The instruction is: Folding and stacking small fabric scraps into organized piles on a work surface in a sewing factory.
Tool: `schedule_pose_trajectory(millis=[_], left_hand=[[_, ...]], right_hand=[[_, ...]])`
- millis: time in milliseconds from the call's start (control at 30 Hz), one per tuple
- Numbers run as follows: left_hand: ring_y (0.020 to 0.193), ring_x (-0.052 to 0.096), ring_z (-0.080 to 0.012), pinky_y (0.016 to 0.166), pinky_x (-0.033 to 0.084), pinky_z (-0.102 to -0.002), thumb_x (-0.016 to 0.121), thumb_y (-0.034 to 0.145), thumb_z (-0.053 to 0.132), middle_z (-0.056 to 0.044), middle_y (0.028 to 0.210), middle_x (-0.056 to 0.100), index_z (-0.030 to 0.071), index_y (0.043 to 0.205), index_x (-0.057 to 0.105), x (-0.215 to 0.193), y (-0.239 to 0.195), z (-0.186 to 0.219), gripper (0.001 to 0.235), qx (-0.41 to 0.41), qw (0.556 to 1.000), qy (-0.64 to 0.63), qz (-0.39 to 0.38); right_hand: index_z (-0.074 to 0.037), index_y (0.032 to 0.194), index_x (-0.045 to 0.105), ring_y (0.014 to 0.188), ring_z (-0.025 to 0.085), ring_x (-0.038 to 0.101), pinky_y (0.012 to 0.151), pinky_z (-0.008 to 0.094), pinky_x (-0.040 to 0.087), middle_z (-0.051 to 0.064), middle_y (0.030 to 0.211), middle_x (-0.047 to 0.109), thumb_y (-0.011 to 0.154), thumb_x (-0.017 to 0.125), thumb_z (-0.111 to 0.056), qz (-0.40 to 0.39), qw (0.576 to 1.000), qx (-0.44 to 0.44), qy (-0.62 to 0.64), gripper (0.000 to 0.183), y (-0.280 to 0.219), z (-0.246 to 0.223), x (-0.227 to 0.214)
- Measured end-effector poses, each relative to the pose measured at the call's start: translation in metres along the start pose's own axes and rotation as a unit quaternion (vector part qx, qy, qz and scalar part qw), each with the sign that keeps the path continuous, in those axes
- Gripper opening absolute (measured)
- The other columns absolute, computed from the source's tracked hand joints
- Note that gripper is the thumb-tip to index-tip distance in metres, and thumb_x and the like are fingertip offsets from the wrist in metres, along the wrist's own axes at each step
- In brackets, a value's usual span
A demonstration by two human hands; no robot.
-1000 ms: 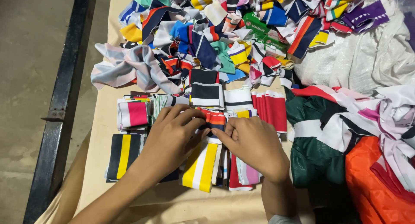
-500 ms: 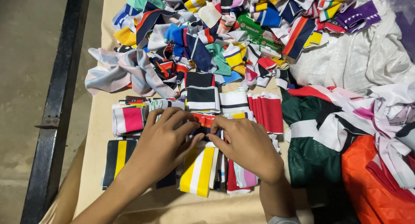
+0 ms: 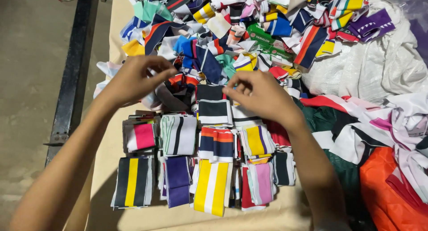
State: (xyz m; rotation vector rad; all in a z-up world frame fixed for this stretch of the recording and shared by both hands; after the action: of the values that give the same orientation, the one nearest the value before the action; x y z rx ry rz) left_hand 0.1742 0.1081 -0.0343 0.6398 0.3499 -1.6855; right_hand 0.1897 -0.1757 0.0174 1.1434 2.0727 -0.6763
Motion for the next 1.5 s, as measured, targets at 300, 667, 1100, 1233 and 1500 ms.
schedule_pose_trajectory(millis=[300,667,1100,1233,1500], left_hand=[[0.098,0.071,-0.0490,0.089,0.054,-0.055,0.077,0.088,0.013,-0.027,0.103,0.073,-0.002,0.115,0.071,0.028,0.068,-0.086,0.032,0.099,0.992,0.040,-0.066],[0.099,0.068,-0.0344,0.093,0.052,-0.045,0.092,0.075,0.028,-0.012,0.098,0.069,0.010,0.102,0.081,0.046,0.083,-0.135,0.034,0.112,0.989,-0.019,-0.094],[0.101,0.070,-0.0331,0.088,0.052,-0.043,0.081,0.085,0.028,-0.008,0.103,0.073,0.012,0.099,0.077,0.052,0.068,-0.128,0.022,0.055,0.997,-0.043,-0.026],[0.099,0.069,-0.0354,0.086,0.051,-0.043,0.082,0.083,0.025,-0.009,0.104,0.072,0.012,0.096,0.076,0.049,0.065,-0.125,0.019,0.070,0.996,-0.044,-0.022],[0.098,0.066,-0.0295,0.084,0.041,-0.040,0.076,0.093,0.039,-0.002,0.104,0.068,0.015,0.079,0.071,0.055,0.082,-0.124,0.028,0.155,0.977,0.140,0.027]], right_hand=[[-0.004,0.103,0.072,0.078,0.027,0.075,0.070,0.038,0.059,0.013,0.084,0.076,0.084,0.075,-0.011,-0.111,0.984,-0.115,-0.078,0.020,0.148,0.060,0.074],[-0.005,0.097,0.075,0.093,0.030,0.074,0.076,0.040,0.060,0.013,0.091,0.072,0.075,0.089,-0.042,-0.188,0.971,-0.070,-0.130,0.045,0.176,0.058,0.089],[-0.009,0.101,0.075,0.092,0.029,0.074,0.081,0.041,0.058,0.009,0.088,0.075,0.080,0.082,-0.029,-0.232,0.967,0.019,-0.102,0.030,0.192,0.078,0.105],[-0.006,0.102,0.076,0.097,0.035,0.074,0.085,0.046,0.057,0.016,0.093,0.077,0.082,0.079,-0.027,-0.232,0.971,-0.014,-0.056,0.029,0.183,0.058,0.084],[-0.019,0.087,0.080,0.089,0.032,0.075,0.079,0.042,0.059,0.008,0.084,0.077,0.085,0.069,-0.025,-0.184,0.945,0.022,-0.268,0.012,0.161,0.104,0.037]])
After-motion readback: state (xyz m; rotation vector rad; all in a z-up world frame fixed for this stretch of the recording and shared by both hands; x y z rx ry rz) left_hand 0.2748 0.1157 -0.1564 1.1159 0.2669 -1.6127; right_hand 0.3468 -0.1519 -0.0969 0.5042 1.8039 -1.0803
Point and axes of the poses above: each hand's wrist, its own y-axis towards the middle knuckle, its own x-axis out of the palm, z = x × y, the point moved 1 cm from there along y, towards the middle knuckle
